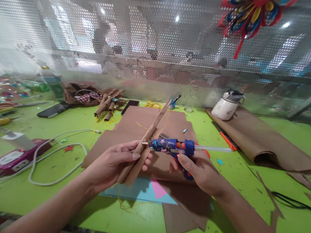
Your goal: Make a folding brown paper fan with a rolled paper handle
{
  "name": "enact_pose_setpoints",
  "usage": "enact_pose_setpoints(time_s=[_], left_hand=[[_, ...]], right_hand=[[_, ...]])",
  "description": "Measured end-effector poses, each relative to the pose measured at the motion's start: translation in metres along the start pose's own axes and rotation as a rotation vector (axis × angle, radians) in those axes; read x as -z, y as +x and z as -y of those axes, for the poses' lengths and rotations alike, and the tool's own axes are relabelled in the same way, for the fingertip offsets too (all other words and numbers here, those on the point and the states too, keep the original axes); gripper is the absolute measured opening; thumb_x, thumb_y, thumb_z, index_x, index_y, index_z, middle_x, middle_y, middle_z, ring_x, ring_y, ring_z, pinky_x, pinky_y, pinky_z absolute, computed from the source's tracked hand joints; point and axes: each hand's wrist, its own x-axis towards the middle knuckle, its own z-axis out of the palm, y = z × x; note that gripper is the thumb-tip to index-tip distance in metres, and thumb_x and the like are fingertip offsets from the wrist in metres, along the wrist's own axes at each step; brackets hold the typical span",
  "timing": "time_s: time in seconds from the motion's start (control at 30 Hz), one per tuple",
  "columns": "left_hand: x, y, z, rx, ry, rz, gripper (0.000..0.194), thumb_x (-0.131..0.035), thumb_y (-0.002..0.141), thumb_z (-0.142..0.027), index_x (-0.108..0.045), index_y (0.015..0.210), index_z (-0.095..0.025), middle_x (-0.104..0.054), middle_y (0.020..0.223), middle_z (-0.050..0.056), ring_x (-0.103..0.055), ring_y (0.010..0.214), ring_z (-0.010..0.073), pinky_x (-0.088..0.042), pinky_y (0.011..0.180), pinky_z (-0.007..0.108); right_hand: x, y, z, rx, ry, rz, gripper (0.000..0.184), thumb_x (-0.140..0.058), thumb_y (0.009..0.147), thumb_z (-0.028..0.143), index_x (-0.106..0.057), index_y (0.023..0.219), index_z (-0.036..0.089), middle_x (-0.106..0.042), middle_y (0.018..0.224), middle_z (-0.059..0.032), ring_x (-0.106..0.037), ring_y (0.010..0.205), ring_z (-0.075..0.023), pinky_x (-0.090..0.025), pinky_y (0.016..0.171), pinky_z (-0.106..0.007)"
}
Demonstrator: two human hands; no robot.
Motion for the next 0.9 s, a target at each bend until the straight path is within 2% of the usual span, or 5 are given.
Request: enact_pose_setpoints(time_s=[0.2,0.4,0.67,0.9], left_hand=[[0.0009,0.0008,0.0018,-0.003,-0.037,0.01,0.033,-0.044,0.078,-0.008,-0.058,0.108,-0.005,-0.066,0.096,0.016,-0.066,0.079,0.0218,-0.049,0.08,0.034],[-0.0015,-0.0001,0.0002,0.022,-0.045,0.012,0.042,-0.041,0.077,-0.008,-0.053,0.116,-0.004,-0.064,0.106,0.021,-0.066,0.088,0.0261,-0.048,0.087,0.041],[0.0001,-0.0001,0.0001,-0.014,-0.043,0.051,0.053,-0.047,0.069,-0.004,-0.055,0.121,-0.01,-0.065,0.108,0.016,-0.062,0.1,0.0275,-0.047,0.089,0.04],[0.0006,0.0008,0.0008,0.0,-0.019,0.004,0.057,-0.046,0.066,-0.003,-0.057,0.121,-0.014,-0.063,0.111,0.013,-0.061,0.1,0.0249,-0.046,0.089,0.038]], right_hand=[[-0.0003,0.0,-0.0007,-0.008,0.008,0.003,0.037,-0.039,0.093,0.042,-0.054,0.07,0.017,-0.055,0.072,-0.0043,-0.054,0.07,-0.0168,-0.04,0.065,-0.029],[-0.0034,0.0012,0.0017,-0.02,0.018,0.004,0.036,-0.04,0.093,0.043,-0.055,0.074,0.017,-0.057,0.073,-0.0045,-0.055,0.071,-0.0171,-0.04,0.065,-0.028],[-0.0053,-0.0037,0.0024,-0.027,-0.017,0.027,0.038,-0.04,0.091,0.047,-0.055,0.072,0.017,-0.055,0.07,-0.0043,-0.052,0.065,-0.0165,-0.039,0.06,-0.028],[-0.003,-0.0021,0.0048,-0.02,-0.133,0.033,0.041,-0.038,0.091,0.049,-0.056,0.072,0.018,-0.055,0.07,-0.0046,-0.047,0.061,-0.0152,-0.037,0.059,-0.029]])
